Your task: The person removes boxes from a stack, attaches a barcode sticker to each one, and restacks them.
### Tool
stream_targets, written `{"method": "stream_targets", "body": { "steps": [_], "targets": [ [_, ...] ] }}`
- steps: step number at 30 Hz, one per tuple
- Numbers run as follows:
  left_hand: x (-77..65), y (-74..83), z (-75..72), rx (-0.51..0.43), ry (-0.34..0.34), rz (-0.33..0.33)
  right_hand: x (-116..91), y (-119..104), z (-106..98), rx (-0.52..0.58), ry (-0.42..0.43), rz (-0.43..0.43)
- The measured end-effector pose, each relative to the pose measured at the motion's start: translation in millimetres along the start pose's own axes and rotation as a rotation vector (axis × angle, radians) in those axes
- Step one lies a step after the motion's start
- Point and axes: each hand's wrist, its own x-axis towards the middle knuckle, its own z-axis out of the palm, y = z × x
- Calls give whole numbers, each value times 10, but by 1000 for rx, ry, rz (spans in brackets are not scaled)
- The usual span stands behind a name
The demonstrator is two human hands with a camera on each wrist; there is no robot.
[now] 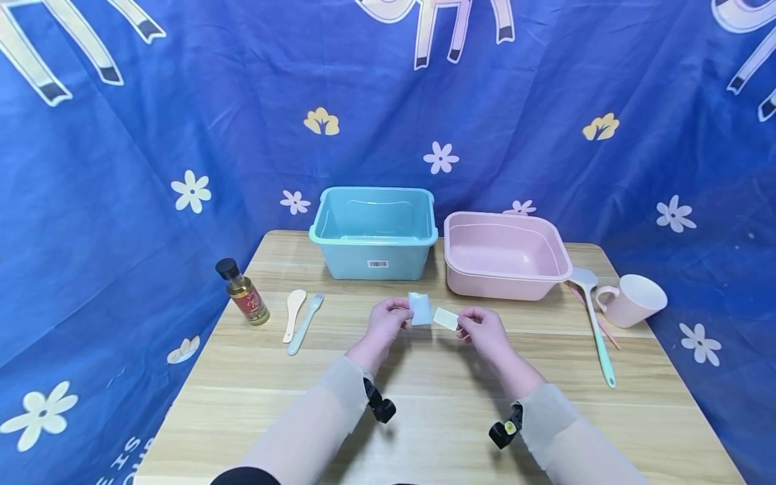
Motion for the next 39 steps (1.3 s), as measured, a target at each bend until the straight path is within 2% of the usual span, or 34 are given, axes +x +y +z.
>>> {"method": "stream_targets", "body": {
  "steps": [3,5,7,11,13,18,24,27,33,36,39],
  "targets": [
    [10,-17,-11,5,10,2,-7,-7,-21,-3,8,5],
    [16,-32,-19,17,-1,-21,-8,-10,-34,-1,13,5],
    [18,-53,-27,47,-33,-63,-8,-12,-49,4,18,6],
    [22,-134,-44,134,-117,-189,-5,-4,-63,13,20,3],
    [28,-188,-53,174,-134,-220,-4,5,-61,18,22,3],
    [25,-268,-71,253,-80,-240,-14,27,-54,32,17,-2],
    [11,-250,-116,383,-45,-230,-5,43,-61,38,25,14],
    [8,-238,-152,473,-33,-198,-3,42,-61,42,18,13],
    [25,-226,-172,541,25,-109,-1,33,-46,48,10,13],
    [8,-172,-117,516,59,34,-4,26,-36,50,7,17],
    [-59,-46,7,484,34,219,-5,22,-34,57,5,22]
  ]
}}
